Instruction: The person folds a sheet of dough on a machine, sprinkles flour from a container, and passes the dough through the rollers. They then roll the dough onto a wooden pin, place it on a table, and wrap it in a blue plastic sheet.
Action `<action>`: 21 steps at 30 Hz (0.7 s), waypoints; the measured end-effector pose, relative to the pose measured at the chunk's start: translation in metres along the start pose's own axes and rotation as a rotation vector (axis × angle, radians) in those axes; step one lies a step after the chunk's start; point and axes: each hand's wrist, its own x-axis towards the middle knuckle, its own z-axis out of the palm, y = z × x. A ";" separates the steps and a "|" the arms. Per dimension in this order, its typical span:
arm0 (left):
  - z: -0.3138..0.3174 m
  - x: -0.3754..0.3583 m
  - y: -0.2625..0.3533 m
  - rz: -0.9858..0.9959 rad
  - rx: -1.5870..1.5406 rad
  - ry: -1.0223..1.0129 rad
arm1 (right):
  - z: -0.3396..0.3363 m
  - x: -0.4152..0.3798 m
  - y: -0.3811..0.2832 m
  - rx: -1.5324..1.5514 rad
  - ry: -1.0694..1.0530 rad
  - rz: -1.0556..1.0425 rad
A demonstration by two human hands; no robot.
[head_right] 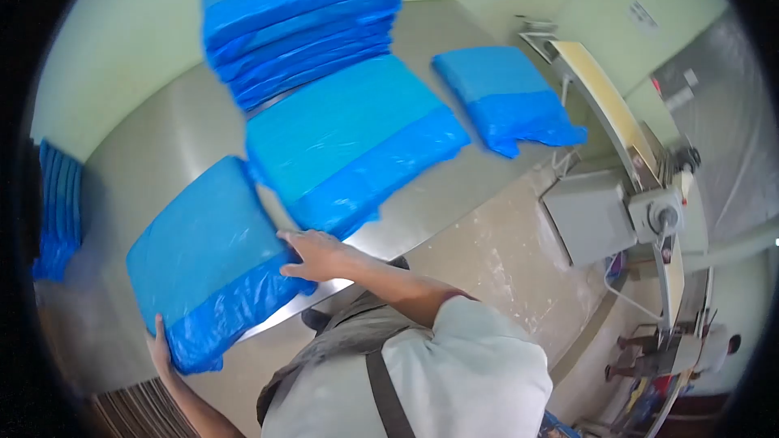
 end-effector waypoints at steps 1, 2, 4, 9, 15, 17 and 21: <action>0.008 -0.007 0.038 -0.068 0.260 0.102 | -0.033 -0.021 0.014 0.009 0.078 -0.088; 0.014 -0.015 0.075 -0.134 0.525 0.214 | -0.071 -0.038 0.034 0.023 0.155 -0.180; 0.045 -0.022 0.137 0.043 0.630 0.387 | -0.158 -0.072 0.079 0.141 0.437 0.016; 0.230 -0.096 0.373 0.662 -0.084 0.067 | -0.337 -0.122 0.323 -0.725 0.796 0.069; 0.500 -0.211 0.602 0.866 -0.162 -0.408 | -0.527 -0.167 0.513 -0.906 0.585 0.480; 0.585 -0.210 0.631 0.735 -0.229 -0.267 | -0.569 -0.179 0.575 -0.740 0.806 0.565; 0.664 -0.189 0.634 0.086 -0.819 -0.328 | -0.610 -0.204 0.577 -0.038 0.661 0.507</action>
